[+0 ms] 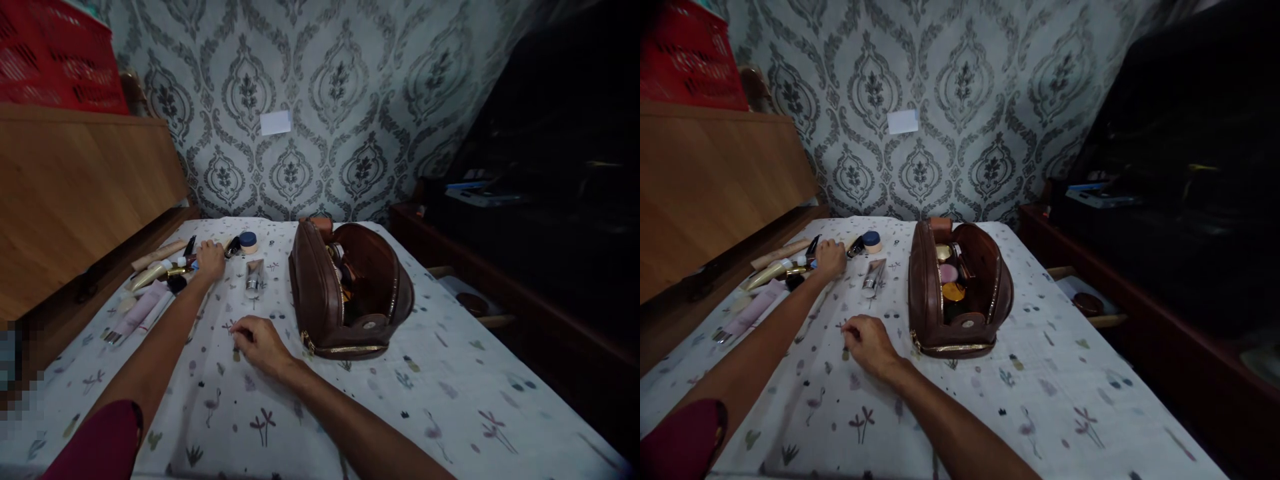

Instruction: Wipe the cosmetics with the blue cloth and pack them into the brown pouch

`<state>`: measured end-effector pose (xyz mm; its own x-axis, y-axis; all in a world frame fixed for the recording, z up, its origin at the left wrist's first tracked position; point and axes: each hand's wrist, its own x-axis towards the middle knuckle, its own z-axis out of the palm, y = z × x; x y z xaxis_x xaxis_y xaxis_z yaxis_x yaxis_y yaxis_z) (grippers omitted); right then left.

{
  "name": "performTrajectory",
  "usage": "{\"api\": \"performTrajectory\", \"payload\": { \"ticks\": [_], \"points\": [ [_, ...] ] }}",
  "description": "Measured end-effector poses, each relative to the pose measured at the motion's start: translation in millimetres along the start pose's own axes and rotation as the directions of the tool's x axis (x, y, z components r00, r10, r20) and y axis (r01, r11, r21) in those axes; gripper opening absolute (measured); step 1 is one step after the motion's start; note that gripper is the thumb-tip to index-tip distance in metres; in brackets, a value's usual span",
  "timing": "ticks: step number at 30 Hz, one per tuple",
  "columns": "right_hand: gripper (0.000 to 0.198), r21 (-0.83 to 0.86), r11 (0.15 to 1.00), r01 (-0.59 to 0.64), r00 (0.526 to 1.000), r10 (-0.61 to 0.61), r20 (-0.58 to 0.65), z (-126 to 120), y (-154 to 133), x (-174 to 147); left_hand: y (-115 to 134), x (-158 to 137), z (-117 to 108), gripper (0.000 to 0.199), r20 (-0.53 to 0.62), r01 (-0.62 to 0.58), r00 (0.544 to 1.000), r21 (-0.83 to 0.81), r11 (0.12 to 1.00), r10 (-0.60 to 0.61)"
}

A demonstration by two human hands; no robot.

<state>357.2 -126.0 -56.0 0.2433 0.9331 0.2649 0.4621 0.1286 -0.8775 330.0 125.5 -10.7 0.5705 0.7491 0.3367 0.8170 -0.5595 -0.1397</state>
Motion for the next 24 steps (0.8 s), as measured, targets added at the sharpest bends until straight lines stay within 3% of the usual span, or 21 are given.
{"api": "performTrajectory", "payload": {
  "ticks": [6, 12, 18, 21, 24],
  "points": [
    [0.021, -0.045, 0.999, 0.015, 1.000, -0.015, -0.004, 0.7, 2.0, 0.1, -1.4, 7.2, -1.2, 0.038, 0.060, 0.010, 0.998, -0.019, 1.000, -0.009],
    [0.021, -0.026, 0.999, 0.019, 1.000, -0.018, 0.011, -1.1, -0.6, 1.4, -32.8, 31.1, -22.5, 0.040, 0.139, 0.049, 0.989, -0.070, 0.996, -0.039],
    [0.021, 0.020, 1.000, -0.005, 1.000, 0.005, 0.026, -4.1, -0.8, -0.9, -47.7, 13.0, -38.5, 0.035, 0.113, -0.097, 0.988, -0.086, 0.992, 0.106],
    [0.020, -0.014, 1.000, -0.027, 0.999, 0.026, -0.039, -7.3, -10.9, 20.2, -39.6, -10.1, -32.3, 0.035, 0.087, -0.159, 0.982, -0.081, 0.984, 0.166],
    [0.020, -0.213, 0.975, -0.060, 0.991, 0.033, -0.126, -9.5, -32.1, 70.0, -31.4, -28.4, -21.1, 0.040, 0.075, -0.147, 0.985, -0.079, 0.986, 0.153]
  ]
}}
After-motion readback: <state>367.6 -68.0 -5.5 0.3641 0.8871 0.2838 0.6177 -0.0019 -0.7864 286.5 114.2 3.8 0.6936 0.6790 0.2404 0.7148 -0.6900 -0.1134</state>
